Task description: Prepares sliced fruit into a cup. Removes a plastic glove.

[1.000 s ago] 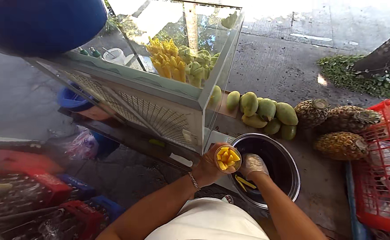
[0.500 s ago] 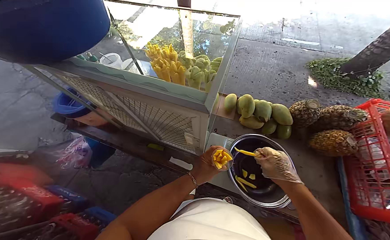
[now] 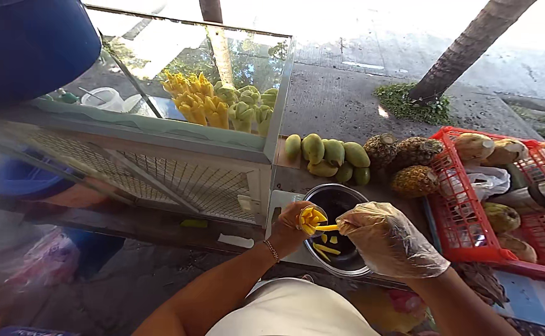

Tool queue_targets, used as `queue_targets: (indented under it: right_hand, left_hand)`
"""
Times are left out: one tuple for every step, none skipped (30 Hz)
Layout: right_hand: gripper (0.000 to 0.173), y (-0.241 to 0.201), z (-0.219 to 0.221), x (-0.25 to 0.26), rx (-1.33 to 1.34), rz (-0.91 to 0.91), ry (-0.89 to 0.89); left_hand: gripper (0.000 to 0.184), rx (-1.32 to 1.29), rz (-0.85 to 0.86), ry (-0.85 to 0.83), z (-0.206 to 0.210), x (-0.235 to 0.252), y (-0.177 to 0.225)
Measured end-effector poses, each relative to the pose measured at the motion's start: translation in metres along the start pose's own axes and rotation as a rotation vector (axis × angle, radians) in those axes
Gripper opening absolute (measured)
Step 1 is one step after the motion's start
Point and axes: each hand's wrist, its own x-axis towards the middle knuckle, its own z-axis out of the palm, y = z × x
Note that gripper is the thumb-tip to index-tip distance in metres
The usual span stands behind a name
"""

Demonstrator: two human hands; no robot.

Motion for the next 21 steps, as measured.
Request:
queue_targets:
  right_hand:
    - [0.014,-0.001,-0.001,0.0,-0.014,-0.009,0.004]
    - [0.014,-0.002,-0.002,0.0,-0.027,-0.017,0.016]
    - [0.015,-0.004,-0.004,0.0,-0.04,-0.023,0.036]
    - [0.016,-0.006,-0.007,0.001,-0.048,-0.027,0.059]
    - [0.016,-0.008,-0.01,0.003,-0.052,-0.032,0.08]
    - [0.016,-0.01,-0.013,0.004,-0.052,-0.033,0.096]
    - [0.016,-0.013,-0.014,0.006,-0.053,-0.028,0.104]
    - [0.016,-0.015,-0.015,0.008,-0.056,-0.022,0.111]
    - [0.016,-0.017,-0.014,0.009,-0.054,-0.009,0.102]
    - [0.016,-0.018,-0.013,0.011,-0.051,0.004,0.09]
    - [0.016,-0.019,-0.011,0.012,-0.052,0.01,0.089]
    - [0.016,-0.02,-0.009,0.013,-0.049,0.016,0.089]
    - [0.016,-0.021,-0.008,0.014,-0.043,0.034,0.072]
    - [0.016,-0.022,-0.007,0.015,-0.035,0.056,0.054]
    - [0.015,-0.024,-0.006,0.016,-0.024,0.079,0.041]
    - [0.015,-0.025,-0.004,0.017,-0.016,0.086,0.048]
    - [0.015,-0.025,-0.002,0.018,-0.015,0.08,0.066]
    - [0.017,-0.025,0.001,0.019,-0.022,0.058,0.096]
    - [0.018,-0.025,0.004,0.019,-0.029,0.042,0.122]
    - [0.018,-0.026,0.007,0.02,-0.033,0.035,0.138]
    - [0.019,-0.027,0.01,0.02,-0.032,0.037,0.14]
  left_hand:
    - [0.051,0.013,0.001,0.006,0.001,0.0,-0.001]
    - [0.051,0.04,0.009,0.018,0.002,0.0,-0.001]
    - [0.051,0.069,0.019,0.038,0.003,0.0,-0.002]
    - [0.05,0.101,0.027,0.061,0.003,0.0,-0.003]
    - [0.051,0.13,0.03,0.087,0.004,0.0,-0.003]
    - [0.051,0.147,0.033,0.109,0.004,0.0,-0.003]
    - [0.052,0.159,0.037,0.126,0.004,0.0,-0.004]
    - [0.052,0.167,0.046,0.14,0.004,0.0,-0.004]
    - [0.053,0.176,0.05,0.15,0.004,0.0,-0.005]
    - [0.054,0.183,0.052,0.16,0.004,0.0,-0.005]
    - [0.054,0.188,0.05,0.166,0.004,0.0,-0.005]
    - [0.053,0.201,0.05,0.173,0.004,0.0,-0.004]
    - [0.053,0.209,0.051,0.181,0.005,0.0,-0.004]
    - [0.053,0.222,0.052,0.188,0.005,0.0,-0.003]
    - [0.053,0.238,0.051,0.197,0.006,-0.001,-0.002]
    - [0.054,0.256,0.054,0.206,0.007,-0.002,-0.001]
    - [0.054,0.267,0.061,0.216,0.008,-0.002,-0.001]
    - [0.055,0.275,0.066,0.223,0.009,-0.003,-0.001]
    - [0.055,0.282,0.069,0.23,0.01,-0.003,-0.002]
    - [0.055,0.292,0.074,0.244,0.011,-0.003,-0.002]
    - [0.055,0.31,0.083,0.263,0.012,-0.003,-0.002]
